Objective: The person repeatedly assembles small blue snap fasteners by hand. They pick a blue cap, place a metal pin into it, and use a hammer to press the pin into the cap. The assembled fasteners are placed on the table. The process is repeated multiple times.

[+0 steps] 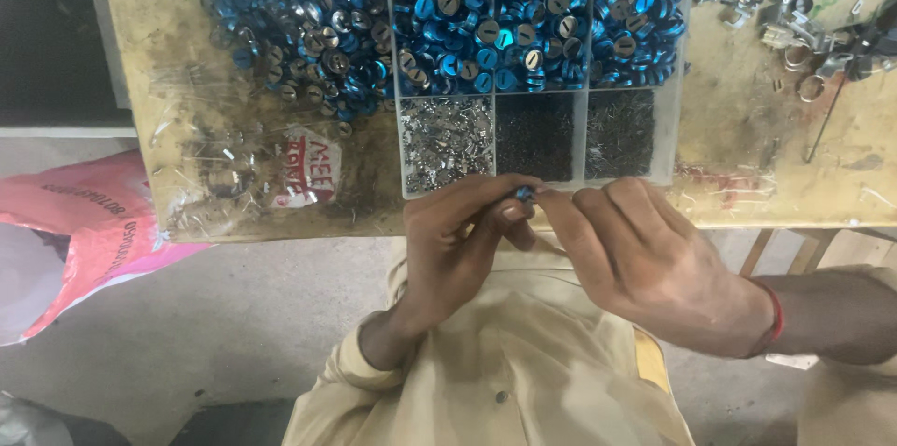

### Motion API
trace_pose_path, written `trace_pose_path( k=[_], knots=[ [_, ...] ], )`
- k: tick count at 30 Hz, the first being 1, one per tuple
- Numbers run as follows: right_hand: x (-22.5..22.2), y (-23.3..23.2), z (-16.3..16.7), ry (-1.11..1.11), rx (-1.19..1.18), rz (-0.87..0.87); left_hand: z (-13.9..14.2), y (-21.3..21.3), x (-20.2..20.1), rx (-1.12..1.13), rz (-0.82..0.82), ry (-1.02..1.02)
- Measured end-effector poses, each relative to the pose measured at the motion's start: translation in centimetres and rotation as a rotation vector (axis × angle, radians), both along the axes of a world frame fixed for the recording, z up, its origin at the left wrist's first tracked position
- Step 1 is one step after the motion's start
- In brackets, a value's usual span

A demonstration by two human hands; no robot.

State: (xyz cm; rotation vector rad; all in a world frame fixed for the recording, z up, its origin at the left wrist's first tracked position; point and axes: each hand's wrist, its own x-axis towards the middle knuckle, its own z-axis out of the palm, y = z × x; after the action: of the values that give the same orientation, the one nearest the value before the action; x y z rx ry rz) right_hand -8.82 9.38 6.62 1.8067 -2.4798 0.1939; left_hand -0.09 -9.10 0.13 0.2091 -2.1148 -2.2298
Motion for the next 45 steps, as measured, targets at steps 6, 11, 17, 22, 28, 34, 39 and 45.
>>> trace_pose_path(
  k=[6,11,17,22,28,34,39,45],
  knots=[
    [0.1,-2.6,0.6,0.175,0.068,0.127,0.0,-0.3,1.4,-0.065,0.167,0.028],
    [0.3,-6.5,-0.6,0.277,0.06,0.143,-0.3,-0.8,2.1,-0.336,0.439,0.103],
    [-1.8,-11.2,-1.3,-0.061,-0.241,0.206,-1.6,-3.4,2.1,0.246,0.622,0.076],
    [-3.9,-10.9,0.1,-0.419,-0.353,0.123,-2.0,-6.3,2.6,0.52,0.462,0.179],
    [-3.2,-11.5,0.6,-0.311,-0.238,0.22,-1.7,-7.2,3.2,0.415,0.354,0.18],
    [-3.2,-11.9,1.7,-0.207,-0.155,0.314,-1.4,-7.7,3.4,0.338,0.343,0.207],
    [-2.7,-12.4,1.2,0.041,-0.091,0.366,-1.1,-7.5,2.9,0.208,0.416,0.172],
    [-0.3,-14.2,-1.3,0.261,-0.074,0.136,-0.7,-6.3,1.3,-0.167,0.673,0.094]
  ],
)
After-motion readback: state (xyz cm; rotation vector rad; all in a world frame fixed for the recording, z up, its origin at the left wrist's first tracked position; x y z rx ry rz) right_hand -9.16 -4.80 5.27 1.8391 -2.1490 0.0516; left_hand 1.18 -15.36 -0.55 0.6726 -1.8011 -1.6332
